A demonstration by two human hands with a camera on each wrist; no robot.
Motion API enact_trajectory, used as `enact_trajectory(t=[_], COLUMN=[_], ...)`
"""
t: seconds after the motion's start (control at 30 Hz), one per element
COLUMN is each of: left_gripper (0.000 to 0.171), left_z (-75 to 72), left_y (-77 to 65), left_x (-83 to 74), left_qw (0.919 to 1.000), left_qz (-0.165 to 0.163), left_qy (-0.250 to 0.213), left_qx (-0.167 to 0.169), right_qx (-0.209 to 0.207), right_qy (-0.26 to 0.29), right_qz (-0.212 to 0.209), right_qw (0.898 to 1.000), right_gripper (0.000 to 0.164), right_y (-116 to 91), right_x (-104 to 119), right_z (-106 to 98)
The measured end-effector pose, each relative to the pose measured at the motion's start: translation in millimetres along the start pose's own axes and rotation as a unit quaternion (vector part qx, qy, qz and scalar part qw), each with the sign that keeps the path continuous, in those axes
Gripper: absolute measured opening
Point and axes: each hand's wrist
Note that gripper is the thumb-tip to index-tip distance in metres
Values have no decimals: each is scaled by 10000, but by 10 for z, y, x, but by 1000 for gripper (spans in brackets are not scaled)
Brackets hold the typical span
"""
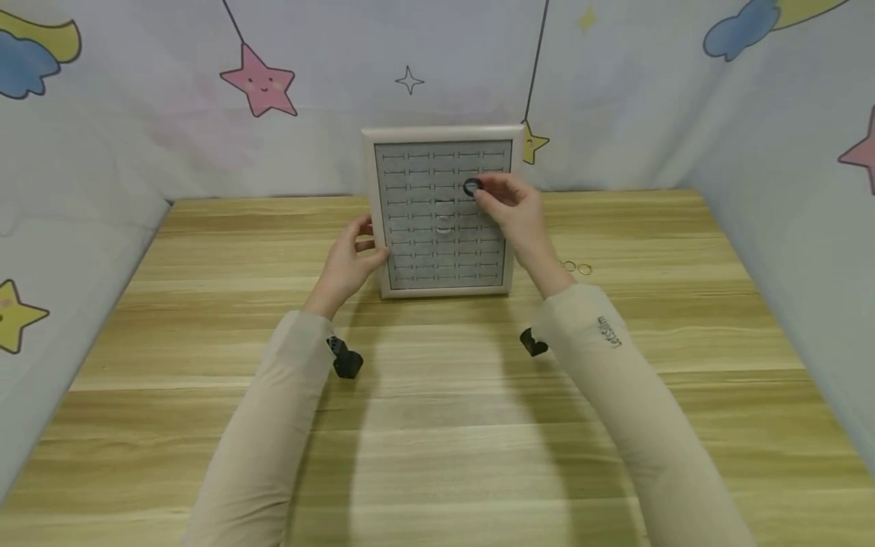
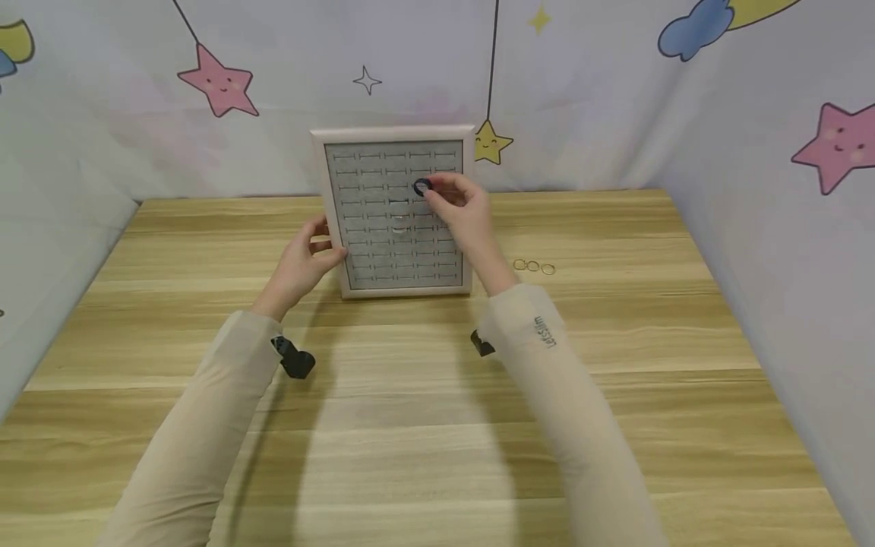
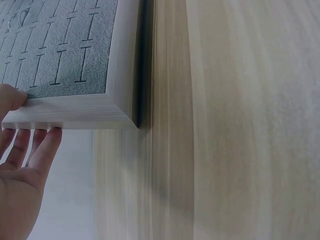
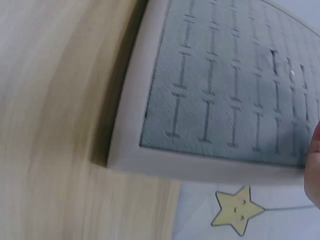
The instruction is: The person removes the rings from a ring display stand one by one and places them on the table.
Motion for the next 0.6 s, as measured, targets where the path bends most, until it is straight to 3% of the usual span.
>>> enact_trajectory(t=[0.13,0.3,0.43,0.6], left_gripper=[68,68,68,68], left_z=[6,14,17,23], left_y=[-1,3,10,19], left_x=[5,0,-1,3], left_qw=[10000,10000,10000,10000], left_qz=[17,-25,-44,-30], left_qy=[-7,-30,-60,-50], left_qx=[-9,34,51,40], right_qx=[-401,-874,-1332,-1768], right_qy=[772,1612,1855,1623], right_qz=[-9,32,235,762], right_qw=[9962,9830,9733,9678], right_gripper=[15,16,19,15], right_y=[29,63,62,8], right_x=[35,28,-15,-133], right_z=[-156,-429,-687,-1023])
Point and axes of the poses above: each hand's wrist, its own y-axis towards the middle knuckle, its own z-axis out of the palm, x = y × z
